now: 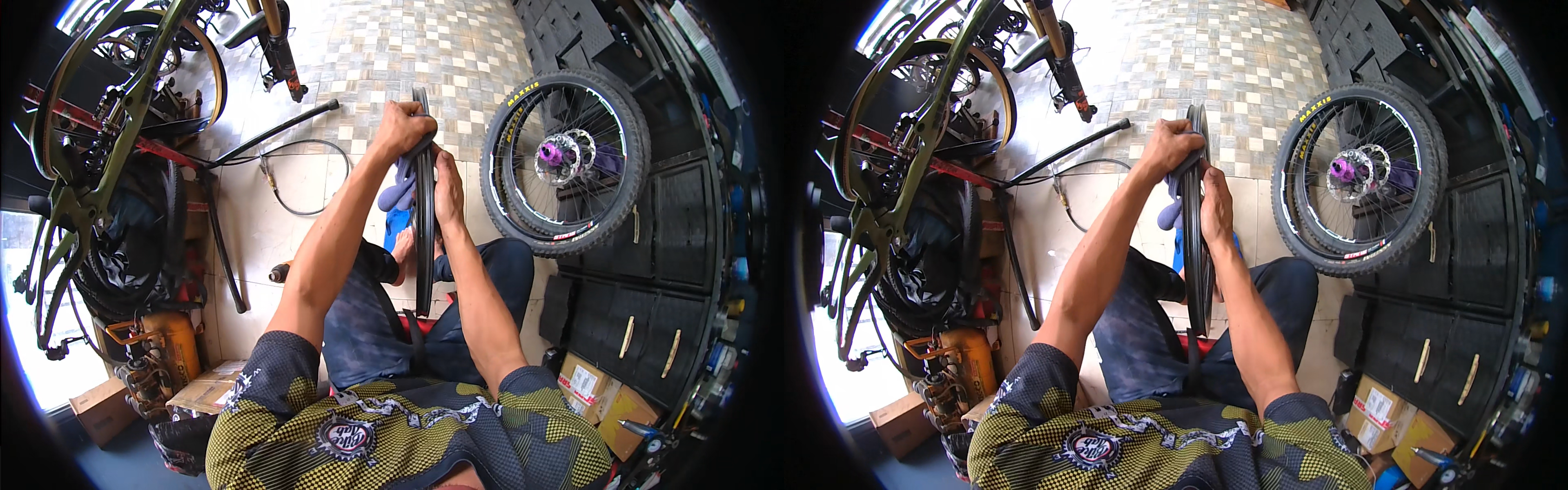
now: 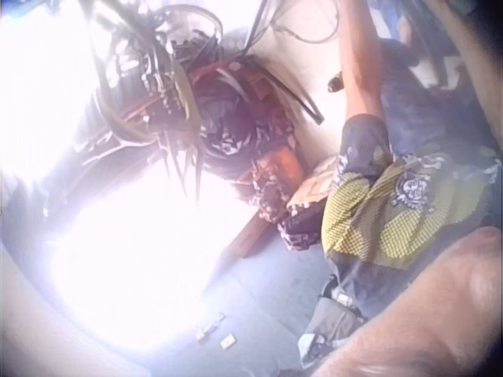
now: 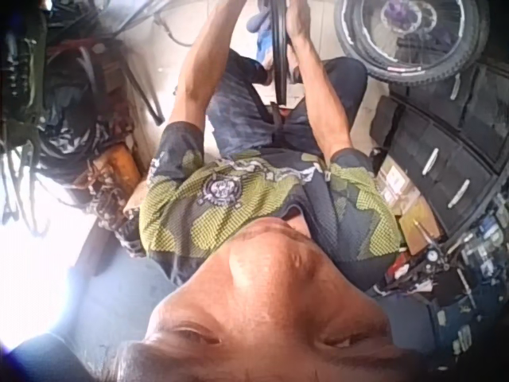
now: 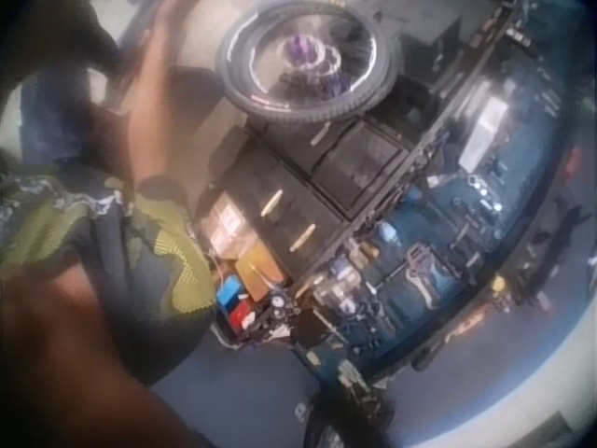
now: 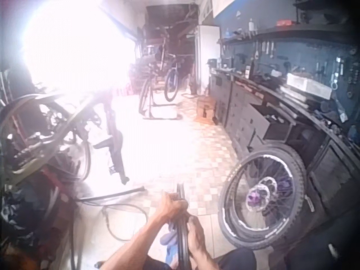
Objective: The person wraps black rim tape around a bicycle wheel rim, smoothing it as they go. They then use a cloth to wipe the rim surface.
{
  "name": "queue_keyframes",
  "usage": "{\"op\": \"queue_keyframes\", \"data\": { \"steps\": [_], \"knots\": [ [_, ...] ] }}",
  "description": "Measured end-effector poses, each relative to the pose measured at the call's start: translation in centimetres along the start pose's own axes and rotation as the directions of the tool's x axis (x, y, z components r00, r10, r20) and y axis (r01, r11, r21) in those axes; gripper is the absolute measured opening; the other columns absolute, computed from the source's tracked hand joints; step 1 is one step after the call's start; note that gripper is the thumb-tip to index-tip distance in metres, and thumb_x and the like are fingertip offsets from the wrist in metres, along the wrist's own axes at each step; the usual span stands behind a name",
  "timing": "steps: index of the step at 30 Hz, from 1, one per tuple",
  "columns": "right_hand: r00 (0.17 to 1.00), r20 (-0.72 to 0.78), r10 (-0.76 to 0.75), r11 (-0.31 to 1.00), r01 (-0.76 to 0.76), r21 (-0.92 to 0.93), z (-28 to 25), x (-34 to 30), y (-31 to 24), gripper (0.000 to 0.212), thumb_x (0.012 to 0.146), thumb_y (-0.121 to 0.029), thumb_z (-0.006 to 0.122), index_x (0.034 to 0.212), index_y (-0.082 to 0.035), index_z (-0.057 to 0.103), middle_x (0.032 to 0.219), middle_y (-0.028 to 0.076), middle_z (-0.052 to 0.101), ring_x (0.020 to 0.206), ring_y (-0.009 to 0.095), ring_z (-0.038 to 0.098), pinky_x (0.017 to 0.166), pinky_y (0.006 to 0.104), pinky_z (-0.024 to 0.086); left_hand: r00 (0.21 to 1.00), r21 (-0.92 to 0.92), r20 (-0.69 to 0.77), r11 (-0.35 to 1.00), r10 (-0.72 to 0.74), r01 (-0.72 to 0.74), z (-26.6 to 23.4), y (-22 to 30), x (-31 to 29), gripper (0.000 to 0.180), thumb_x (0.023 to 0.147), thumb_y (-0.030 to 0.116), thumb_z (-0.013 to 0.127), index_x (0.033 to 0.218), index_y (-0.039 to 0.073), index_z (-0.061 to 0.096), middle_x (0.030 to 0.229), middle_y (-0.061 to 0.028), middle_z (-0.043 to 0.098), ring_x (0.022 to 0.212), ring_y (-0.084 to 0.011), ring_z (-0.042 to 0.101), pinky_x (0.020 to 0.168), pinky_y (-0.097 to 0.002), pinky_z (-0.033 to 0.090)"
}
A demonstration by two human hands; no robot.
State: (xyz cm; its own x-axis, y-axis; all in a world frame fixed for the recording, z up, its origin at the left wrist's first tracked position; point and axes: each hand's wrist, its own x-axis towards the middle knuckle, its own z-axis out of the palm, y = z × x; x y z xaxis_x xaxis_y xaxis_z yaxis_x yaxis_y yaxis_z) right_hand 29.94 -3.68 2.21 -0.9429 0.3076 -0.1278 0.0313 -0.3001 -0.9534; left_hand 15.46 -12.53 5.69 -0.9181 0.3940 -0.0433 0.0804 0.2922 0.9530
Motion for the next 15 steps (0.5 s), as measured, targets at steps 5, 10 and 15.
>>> {"op": "queue_keyframes", "data": {
  "steps": [5, 10, 15],
  "knots": [
    [0.999, -0.002, -0.046, 0.998, 0.046, -0.031, 0.1, 0.5, 0.9, 0.061, 0.114, -0.052, 0.037, 0.149, -0.004, 0.054, 0.11, 0.008, 0.069, 0.068, 0.013, 0.064, 0.061, 0.0269, 0.054, 0.973, -0.074, 0.012, 0.97, -0.232, 0.233, -0.3, -0.8, 5.0, 0.022, 0.076, 0.02, 0.078, 0.077, -0.001, 0.071, 0.068, -0.0072, 0.062, 0.063, -0.0143, 0.056, 0.057, -0.0364, 0.05],
    [1.0, 0.008, -0.013, 1.0, 0.013, -0.009, 0.0, 0.0, 0.4, 0.061, 0.116, -0.046, 0.04, 0.147, 0.005, 0.053, 0.126, 0.009, 0.067, 0.114, 0.014, 0.061, 0.102, 0.0296, 0.048, 0.939, -0.105, 0.076, 0.934, -0.335, 0.341, -0.1, -3.0, 9.3, 0.017, 0.087, 0.022, 0.072, 0.088, 0.004, 0.071, 0.074, -0.0045, 0.065, 0.06, -0.013, 0.06, 0.053, -0.0341, 0.051],
    [0.999, -0.018, -0.046, 0.995, 0.044, -0.085, -0.4, 0.5, 0.6, 0.058, 0.115, -0.048, 0.041, 0.146, -0.002, 0.057, 0.105, 0.003, 0.064, 0.085, 0.009, 0.058, 0.075, 0.0245, 0.046, 0.963, 0.116, 0.148, 0.971, -0.223, 0.207, 0.1, -5.4, 13.6, 0.019, 0.089, 0.023, 0.07, 0.085, 0.004, 0.072, 0.072, -0.0057, 0.066, 0.057, -0.0144, 0.061, 0.051, -0.0364, 0.052]
  ]
}}
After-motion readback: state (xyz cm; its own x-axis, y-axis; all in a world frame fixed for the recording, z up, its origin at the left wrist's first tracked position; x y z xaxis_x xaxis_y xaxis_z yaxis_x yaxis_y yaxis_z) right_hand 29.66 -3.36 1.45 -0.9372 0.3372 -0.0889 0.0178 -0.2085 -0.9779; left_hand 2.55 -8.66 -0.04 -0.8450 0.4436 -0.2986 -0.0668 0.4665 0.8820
